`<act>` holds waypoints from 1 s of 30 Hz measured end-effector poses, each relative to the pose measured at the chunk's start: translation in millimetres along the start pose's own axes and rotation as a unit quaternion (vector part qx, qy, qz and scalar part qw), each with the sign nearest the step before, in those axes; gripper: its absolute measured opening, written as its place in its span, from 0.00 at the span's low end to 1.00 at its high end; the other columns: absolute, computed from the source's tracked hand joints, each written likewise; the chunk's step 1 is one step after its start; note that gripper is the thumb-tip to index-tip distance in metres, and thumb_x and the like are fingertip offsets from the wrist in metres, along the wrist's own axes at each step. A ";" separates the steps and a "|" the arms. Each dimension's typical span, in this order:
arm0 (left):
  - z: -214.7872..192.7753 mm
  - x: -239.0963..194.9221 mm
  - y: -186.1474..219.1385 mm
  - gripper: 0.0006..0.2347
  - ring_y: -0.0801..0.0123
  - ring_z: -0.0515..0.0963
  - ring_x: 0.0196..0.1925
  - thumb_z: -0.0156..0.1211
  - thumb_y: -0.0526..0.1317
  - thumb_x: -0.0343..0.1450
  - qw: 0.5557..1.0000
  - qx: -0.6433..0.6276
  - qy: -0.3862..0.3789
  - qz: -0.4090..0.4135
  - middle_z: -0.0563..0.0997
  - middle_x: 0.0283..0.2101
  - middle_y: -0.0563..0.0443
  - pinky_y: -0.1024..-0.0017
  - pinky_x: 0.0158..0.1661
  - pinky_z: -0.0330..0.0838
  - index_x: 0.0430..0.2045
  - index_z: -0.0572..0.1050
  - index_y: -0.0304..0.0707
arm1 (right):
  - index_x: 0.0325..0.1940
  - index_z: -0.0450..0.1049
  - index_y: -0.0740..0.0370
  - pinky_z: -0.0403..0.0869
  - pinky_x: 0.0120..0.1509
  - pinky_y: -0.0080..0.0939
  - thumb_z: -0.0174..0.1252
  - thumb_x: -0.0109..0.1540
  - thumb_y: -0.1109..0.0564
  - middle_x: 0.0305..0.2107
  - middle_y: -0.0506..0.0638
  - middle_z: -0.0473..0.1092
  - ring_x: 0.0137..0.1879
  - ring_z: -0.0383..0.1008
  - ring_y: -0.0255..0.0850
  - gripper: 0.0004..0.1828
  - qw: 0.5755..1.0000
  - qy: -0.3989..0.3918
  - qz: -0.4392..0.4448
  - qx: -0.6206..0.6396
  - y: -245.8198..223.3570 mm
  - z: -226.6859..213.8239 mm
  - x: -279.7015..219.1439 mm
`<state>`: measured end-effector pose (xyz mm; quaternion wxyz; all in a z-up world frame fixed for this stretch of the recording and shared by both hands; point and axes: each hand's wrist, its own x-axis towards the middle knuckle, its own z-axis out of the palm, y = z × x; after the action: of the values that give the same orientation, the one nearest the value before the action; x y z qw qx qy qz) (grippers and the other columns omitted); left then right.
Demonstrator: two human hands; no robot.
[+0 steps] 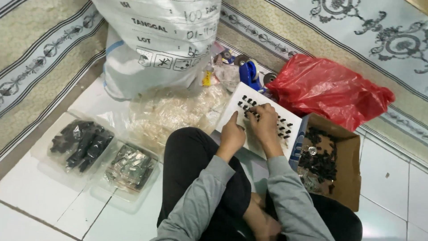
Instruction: The person sits on the floor and repeatedly picks small black plastic parts and metal fasteners from a cardboard box. They assemble the parts by hand and place the finished units into a white tray, continuing this process throughout the clip.
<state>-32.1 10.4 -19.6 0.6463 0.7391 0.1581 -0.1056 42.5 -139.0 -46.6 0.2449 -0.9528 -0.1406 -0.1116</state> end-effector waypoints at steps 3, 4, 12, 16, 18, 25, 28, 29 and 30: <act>0.3 5.0 3.4 0.25 0.38 0.71 0.66 0.40 0.28 0.73 1.000 -0.013 -0.013 -0.013 0.70 0.63 0.20 0.48 0.61 0.71 0.71 0.57 0.29 | 0.40 0.82 0.49 0.68 0.55 0.48 0.68 0.60 0.52 0.36 0.47 0.69 0.48 0.72 0.47 0.05 0.996 -0.034 -0.023 -0.075 -1.2 16.5 6.9; 1.4 9.2 2.5 0.26 0.38 0.70 0.67 0.40 0.29 0.73 1.000 -0.015 -0.017 -0.018 0.68 0.64 0.20 0.47 0.62 0.70 0.71 0.56 0.30 | 0.39 0.82 0.50 0.67 0.55 0.48 0.67 0.60 0.53 0.36 0.47 0.68 0.48 0.71 0.48 0.04 0.995 -0.036 -0.027 -0.093 -5.8 18.0 7.2; -1.0 4.1 17.9 0.27 0.36 0.67 0.68 0.40 0.30 0.73 0.998 -0.024 -0.040 -0.041 0.64 0.67 0.20 0.45 0.61 0.69 0.72 0.55 0.32 | 0.37 0.81 0.52 0.67 0.53 0.51 0.67 0.60 0.54 0.34 0.50 0.68 0.46 0.72 0.51 0.03 0.990 -0.037 -0.043 -0.129 0.5 30.7 8.9; 0.6 3.2 18.2 0.26 0.36 0.64 0.71 0.41 0.28 0.72 0.999 -0.026 -0.028 -0.026 0.64 0.67 0.20 0.45 0.66 0.62 0.70 0.57 0.26 | 0.37 0.81 0.51 0.66 0.54 0.51 0.67 0.59 0.53 0.34 0.49 0.67 0.46 0.71 0.50 0.04 0.990 -0.033 -0.053 -0.128 7.3 36.4 9.8; 4.0 6.5 14.2 0.26 0.36 0.64 0.71 0.41 0.28 0.72 0.999 -0.026 -0.033 -0.027 0.64 0.68 0.20 0.45 0.66 0.61 0.70 0.57 0.26 | 0.36 0.81 0.52 0.66 0.53 0.52 0.68 0.59 0.53 0.33 0.50 0.67 0.46 0.72 0.51 0.04 0.989 -0.027 -0.053 -0.134 7.8 36.2 8.7; 14.1 17.8 1.3 0.26 0.39 0.65 0.70 0.42 0.28 0.71 1.000 -0.006 -0.017 -0.021 0.66 0.67 0.23 0.47 0.66 0.63 0.69 0.59 0.27 | 0.38 0.81 0.51 0.66 0.53 0.52 0.68 0.56 0.52 0.33 0.49 0.67 0.46 0.72 0.51 0.07 0.992 -0.021 -0.053 -0.116 15.5 39.5 8.9; 15.7 21.3 -1.6 0.26 0.39 0.67 0.69 0.43 0.29 0.71 1.000 -0.007 -0.005 -0.015 0.67 0.66 0.23 0.48 0.65 0.65 0.69 0.61 0.27 | 0.41 0.81 0.51 0.66 0.53 0.50 0.69 0.57 0.52 0.33 0.48 0.66 0.46 0.71 0.49 0.09 0.993 -0.025 -0.047 -0.105 7.0 30.5 8.4; 16.0 21.1 -1.4 0.26 0.38 0.68 0.69 0.43 0.29 0.71 1.000 -0.010 0.000 -0.012 0.68 0.66 0.22 0.48 0.64 0.65 0.68 0.61 0.26 | 0.42 0.81 0.50 0.65 0.53 0.50 0.69 0.57 0.52 0.33 0.48 0.66 0.46 0.70 0.49 0.10 0.994 -0.026 -0.039 -0.098 2.7 25.7 6.8; 15.3 20.9 -1.2 0.26 0.38 0.68 0.69 0.43 0.29 0.71 1.000 -0.007 -0.002 -0.013 0.68 0.66 0.22 0.48 0.64 0.65 0.68 0.61 0.26 | 0.42 0.81 0.50 0.65 0.53 0.50 0.69 0.57 0.52 0.33 0.48 0.66 0.46 0.70 0.49 0.10 0.994 -0.025 -0.036 -0.096 -0.1 22.3 5.9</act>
<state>-12.4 -2.6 -30.4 0.6500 0.7324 0.1670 -0.1150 51.2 -126.5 -63.9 0.1442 -0.9689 -0.1691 -0.1091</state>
